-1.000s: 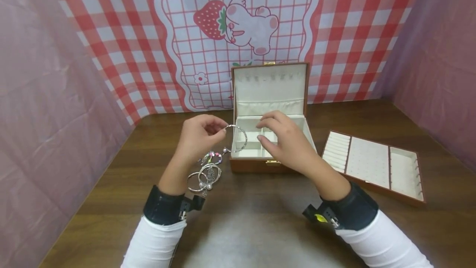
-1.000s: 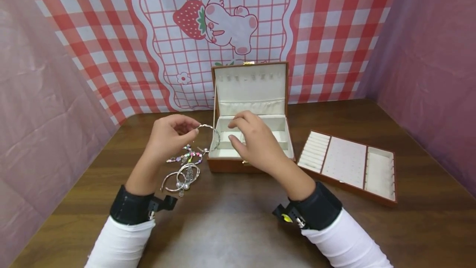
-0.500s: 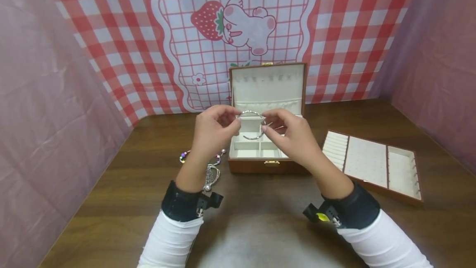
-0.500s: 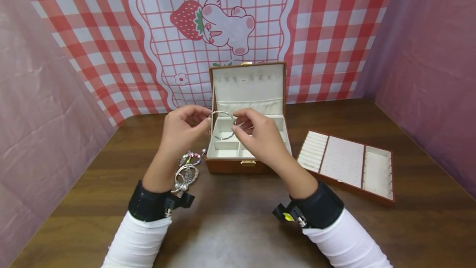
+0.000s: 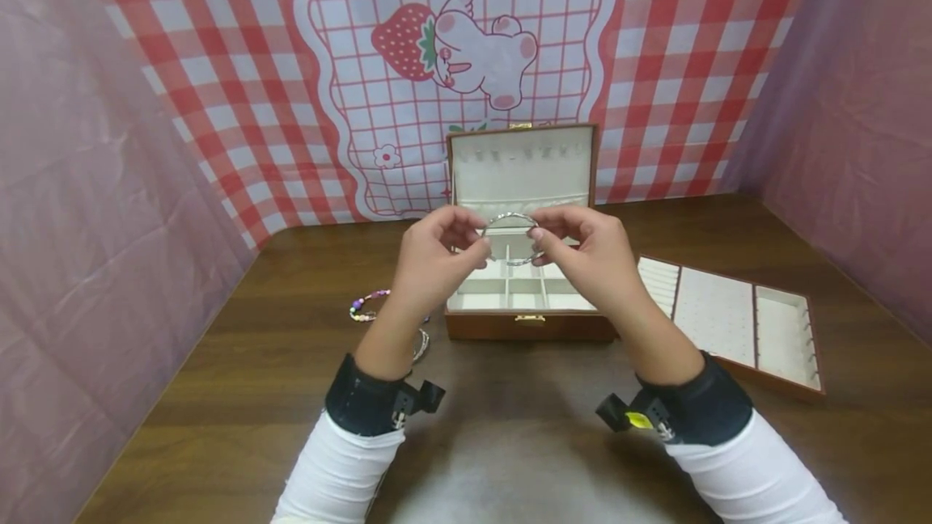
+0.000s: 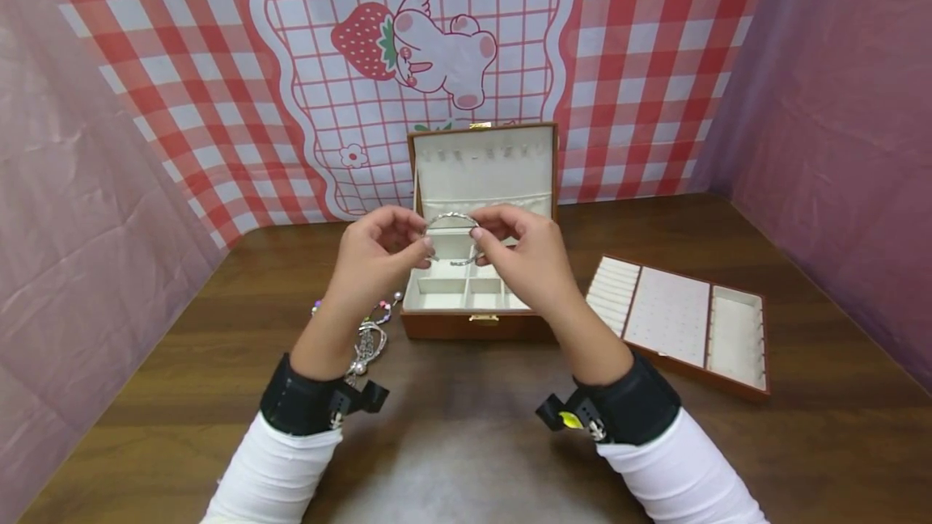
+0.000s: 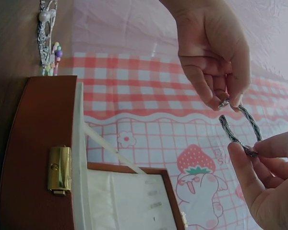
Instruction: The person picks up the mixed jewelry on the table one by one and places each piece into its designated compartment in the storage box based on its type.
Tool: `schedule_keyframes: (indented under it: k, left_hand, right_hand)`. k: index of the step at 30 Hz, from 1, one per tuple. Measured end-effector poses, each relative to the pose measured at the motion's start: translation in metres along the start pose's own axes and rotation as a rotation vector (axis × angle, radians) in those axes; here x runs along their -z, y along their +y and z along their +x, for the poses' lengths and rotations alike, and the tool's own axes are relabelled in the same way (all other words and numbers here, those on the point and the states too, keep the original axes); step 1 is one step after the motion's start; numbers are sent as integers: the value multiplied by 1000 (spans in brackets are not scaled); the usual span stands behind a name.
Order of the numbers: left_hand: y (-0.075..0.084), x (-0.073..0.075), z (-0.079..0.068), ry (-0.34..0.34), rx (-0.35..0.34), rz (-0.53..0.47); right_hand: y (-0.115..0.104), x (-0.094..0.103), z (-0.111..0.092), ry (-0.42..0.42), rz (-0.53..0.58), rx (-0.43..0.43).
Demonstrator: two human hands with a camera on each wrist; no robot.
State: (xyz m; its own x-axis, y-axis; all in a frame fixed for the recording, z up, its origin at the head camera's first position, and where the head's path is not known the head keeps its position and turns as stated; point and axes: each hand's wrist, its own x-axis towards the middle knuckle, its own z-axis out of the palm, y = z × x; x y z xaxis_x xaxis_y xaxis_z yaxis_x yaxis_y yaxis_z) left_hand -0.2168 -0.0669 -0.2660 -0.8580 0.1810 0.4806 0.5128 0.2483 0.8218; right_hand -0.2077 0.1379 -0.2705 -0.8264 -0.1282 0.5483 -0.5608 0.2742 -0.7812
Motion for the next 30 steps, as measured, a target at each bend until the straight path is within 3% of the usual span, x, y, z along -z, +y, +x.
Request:
schedule_keyframes:
  k: [5, 9, 12, 18, 22, 30]
  left_hand:
    - [-3, 0, 0, -51, -8, -3]
    - [-5, 0, 1, -97, 3, -69]
    - [-7, 0, 1, -141, 17, -161]
    - [-10, -5, 2, -226, 66, -500]
    - [-11, -9, 4, -205, 100, -625]
    - [-14, -22, 2, -116, 116, -727]
  right_hand:
    - [1, 5, 1, 12, -57, 37]
    - [0, 8, 1, 20, -130, 60]
    - [0, 10, 2, 22, -161, 64]
    - [-1, 13, 2, 32, -168, 23]
    - [-1, 17, 2, 40, -149, -7]
    - [0, 21, 4, 17, -35, -91]
